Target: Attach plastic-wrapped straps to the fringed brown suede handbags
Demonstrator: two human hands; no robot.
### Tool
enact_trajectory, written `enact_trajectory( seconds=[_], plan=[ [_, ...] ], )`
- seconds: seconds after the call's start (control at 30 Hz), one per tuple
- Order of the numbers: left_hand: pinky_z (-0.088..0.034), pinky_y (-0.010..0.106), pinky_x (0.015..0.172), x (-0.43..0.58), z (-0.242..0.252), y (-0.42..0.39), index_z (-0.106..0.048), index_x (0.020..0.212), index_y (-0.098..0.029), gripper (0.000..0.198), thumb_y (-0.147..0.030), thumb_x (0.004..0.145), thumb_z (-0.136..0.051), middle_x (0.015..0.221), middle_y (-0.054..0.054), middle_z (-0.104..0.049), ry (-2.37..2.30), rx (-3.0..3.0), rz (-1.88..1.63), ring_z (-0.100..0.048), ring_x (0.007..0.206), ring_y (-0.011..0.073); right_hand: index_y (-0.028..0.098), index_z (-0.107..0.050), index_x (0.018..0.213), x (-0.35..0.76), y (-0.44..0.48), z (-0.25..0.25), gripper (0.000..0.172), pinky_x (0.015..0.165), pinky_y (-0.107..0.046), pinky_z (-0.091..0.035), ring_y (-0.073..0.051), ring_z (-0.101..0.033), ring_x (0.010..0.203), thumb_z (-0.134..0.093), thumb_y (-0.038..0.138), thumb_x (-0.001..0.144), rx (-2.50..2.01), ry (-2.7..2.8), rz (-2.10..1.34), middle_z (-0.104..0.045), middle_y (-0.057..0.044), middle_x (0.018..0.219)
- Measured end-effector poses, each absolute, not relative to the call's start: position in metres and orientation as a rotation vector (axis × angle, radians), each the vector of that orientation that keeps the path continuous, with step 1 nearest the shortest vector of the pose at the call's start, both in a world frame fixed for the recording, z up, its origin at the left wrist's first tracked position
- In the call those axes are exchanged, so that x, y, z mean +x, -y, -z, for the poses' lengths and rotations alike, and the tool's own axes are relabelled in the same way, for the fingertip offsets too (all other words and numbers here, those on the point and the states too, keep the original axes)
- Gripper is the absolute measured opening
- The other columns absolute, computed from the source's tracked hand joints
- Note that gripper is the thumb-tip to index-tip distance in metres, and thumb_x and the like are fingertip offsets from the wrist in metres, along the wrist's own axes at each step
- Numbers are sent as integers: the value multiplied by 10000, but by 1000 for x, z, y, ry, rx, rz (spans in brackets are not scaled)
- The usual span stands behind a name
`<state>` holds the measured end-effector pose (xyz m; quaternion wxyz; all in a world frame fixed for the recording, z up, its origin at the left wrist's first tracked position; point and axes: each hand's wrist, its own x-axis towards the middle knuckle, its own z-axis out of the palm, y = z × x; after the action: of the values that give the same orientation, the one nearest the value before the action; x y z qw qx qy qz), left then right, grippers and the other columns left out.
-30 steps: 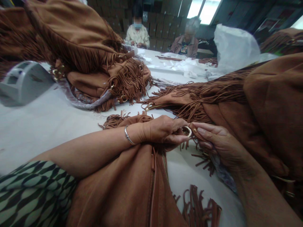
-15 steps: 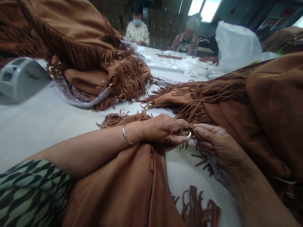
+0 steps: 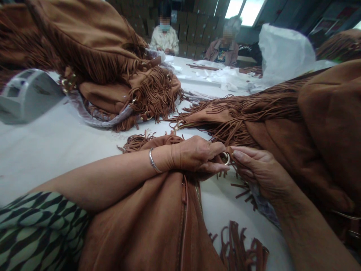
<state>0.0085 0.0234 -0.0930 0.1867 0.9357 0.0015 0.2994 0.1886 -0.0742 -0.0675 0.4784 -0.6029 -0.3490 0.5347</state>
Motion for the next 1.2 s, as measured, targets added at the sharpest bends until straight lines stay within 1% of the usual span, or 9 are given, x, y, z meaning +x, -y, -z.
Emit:
enact_trajectory(
  seconds=[0.23,0.3,0.37,0.47,0.7,0.93,1.03,1.13,1.2],
  plan=[
    [-434,237,563,9,92,-20,-478,1060,-96,418,-483,908,-440,823,86,-701,-116,2792,-711,-673,733,173,166,-734,864,189,73,66,308,346,-152,-333,-87,-502,462,-815,324,612,-1449,858,-1405,-567,1,568],
    [-443,240,579,9,92,-20,-467,1096,-96,429,-482,913,-431,850,87,-702,-124,2809,-702,-676,763,176,165,-725,863,191,74,66,267,354,-151,-318,-74,-474,458,-790,320,656,-1460,886,-1429,-573,-1,594],
    [-441,243,575,9,92,-19,-462,1099,-97,413,-468,919,-430,852,74,-703,-105,2808,-703,-673,758,173,160,-714,848,193,74,67,240,337,-144,-243,-36,-371,409,-766,333,690,-1467,925,-1439,-552,9,592],
    [-426,245,553,10,92,-19,-481,1021,-111,380,-472,923,-415,827,65,-700,-78,2826,-686,-663,717,165,152,-698,797,198,73,66,232,343,-156,-146,-17,-256,396,-750,359,708,-1474,997,-1435,-475,33,545],
    [-435,252,599,10,90,-17,-496,948,-122,349,-454,937,-389,826,78,-683,102,2839,-672,-643,702,158,136,-698,683,204,73,57,242,400,-197,-164,-45,-275,448,-737,373,707,-1460,1194,-1495,-437,27,529],
    [-403,242,581,10,89,-15,-491,978,-150,383,-509,927,-369,825,55,-665,23,2847,-573,-634,705,159,144,-675,636,209,78,48,257,557,-218,-346,-107,-463,608,-672,363,771,-1444,1565,-1412,-525,3,626],
    [-399,237,584,11,87,-15,-491,997,-151,375,-501,926,-377,839,51,-663,-27,2811,-535,-635,713,162,161,-706,707,209,79,47,256,562,-235,-386,-145,-526,632,-661,404,775,-1485,1661,-1333,-591,-18,659],
    [-397,225,583,11,86,-16,-489,988,-151,354,-487,921,-398,818,50,-656,-154,2755,-516,-634,705,160,176,-713,780,202,81,48,254,666,-260,-447,-199,-597,769,-657,424,779,-1567,1725,-1084,-661,-46,771],
    [-399,214,587,10,87,-18,-486,976,-157,333,-477,915,-418,805,43,-654,-183,2707,-527,-632,698,150,179,-694,837,195,85,49,283,633,-253,-459,-195,-605,742,-665,452,765,-1618,1625,-999,-674,-54,791]
  ],
)
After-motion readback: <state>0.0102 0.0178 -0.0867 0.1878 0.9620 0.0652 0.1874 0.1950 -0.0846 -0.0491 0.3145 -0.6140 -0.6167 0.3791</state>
